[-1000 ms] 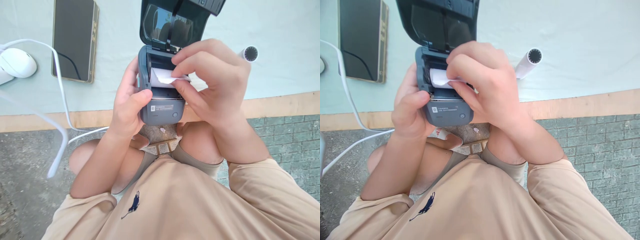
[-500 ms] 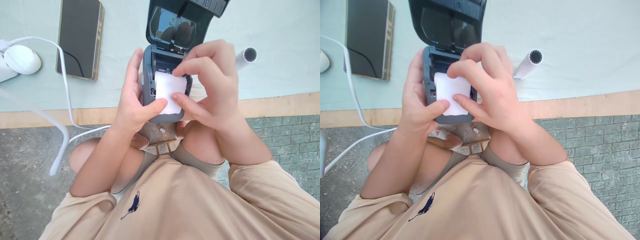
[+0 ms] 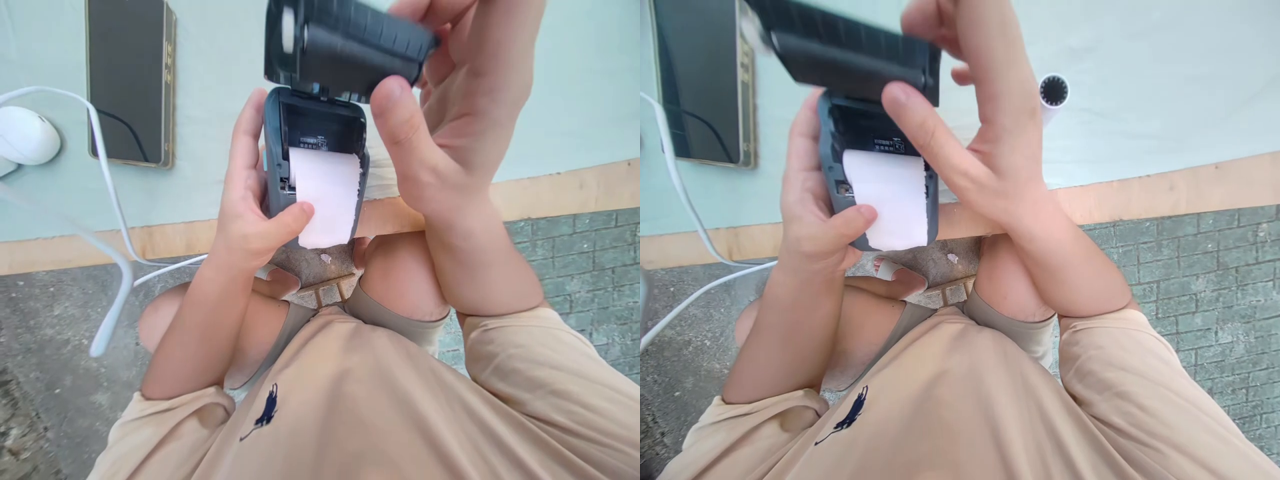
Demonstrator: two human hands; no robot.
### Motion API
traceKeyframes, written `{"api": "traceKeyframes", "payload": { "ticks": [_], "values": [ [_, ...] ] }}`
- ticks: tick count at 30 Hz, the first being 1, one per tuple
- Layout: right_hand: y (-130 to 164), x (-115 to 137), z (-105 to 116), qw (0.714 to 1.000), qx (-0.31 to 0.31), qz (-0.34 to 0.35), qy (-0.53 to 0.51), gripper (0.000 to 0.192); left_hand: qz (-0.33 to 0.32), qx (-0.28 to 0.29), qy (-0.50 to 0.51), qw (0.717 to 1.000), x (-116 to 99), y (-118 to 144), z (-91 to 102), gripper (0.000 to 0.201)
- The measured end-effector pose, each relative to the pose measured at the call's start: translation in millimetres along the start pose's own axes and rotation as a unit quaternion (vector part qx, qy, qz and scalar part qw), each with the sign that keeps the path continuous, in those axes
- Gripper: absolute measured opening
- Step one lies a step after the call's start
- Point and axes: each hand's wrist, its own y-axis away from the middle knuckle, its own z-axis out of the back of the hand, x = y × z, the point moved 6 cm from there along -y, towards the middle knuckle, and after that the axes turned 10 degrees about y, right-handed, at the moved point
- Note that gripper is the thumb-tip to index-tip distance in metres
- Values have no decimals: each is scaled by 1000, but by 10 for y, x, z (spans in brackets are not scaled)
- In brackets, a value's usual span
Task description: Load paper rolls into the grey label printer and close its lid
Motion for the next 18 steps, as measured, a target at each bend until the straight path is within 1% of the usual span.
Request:
{"api": "traceKeyframes", "payload": {
  "ticks": [2, 3, 4, 7, 9, 10, 12, 13, 14, 15, 17, 18],
  "values": [
    [12, 72, 44, 994, -73, 75, -23, 27, 14, -15, 1, 1000, 10, 1, 3, 79],
    [25, 86, 55, 990, -91, 104, -38, 25, 18, -14, 2, 1000, 12, 1, -4, 77],
    [36, 83, 53, 987, -92, 123, -52, 24, 21, -13, 3, 1000, 9, 2, -11, 75],
    [50, 32, 8, 982, -54, 163, -73, 28, -1, 8, 2, 1000, -61, 8, -56, 79],
    [59, 14, -16, 975, -36, 203, -79, 31, -1, 22, -23, 999, -97, 9, -78, 74],
    [60, 9, -34, 972, -24, 221, -78, 32, 27, 22, -46, 998, -71, 6, -69, 67],
    [56, 0, -62, 967, -7, 242, -72, 31, 56, 9, -71, 996, -16, -8, -10, 62],
    [53, -3, -72, 967, -1, 247, -68, 30, 43, 19, -64, 997, -4, -21, 7, 66],
    [51, -2, -81, 966, 6, 251, -64, 29, -5, 46, -54, 997, -31, -32, 2, 75],
    [51, 1, -85, 965, 10, 254, -63, 29, -25, 58, -49, 997, -30, -38, 9, 81],
    [54, 8, -90, 965, 17, 255, -63, 29, -39, 77, -46, 995, -46, -36, -8, 89],
    [56, 9, -97, 965, 23, 254, -63, 30, -35, 81, -48, 995, -64, -29, -32, 92]
  ]
}}
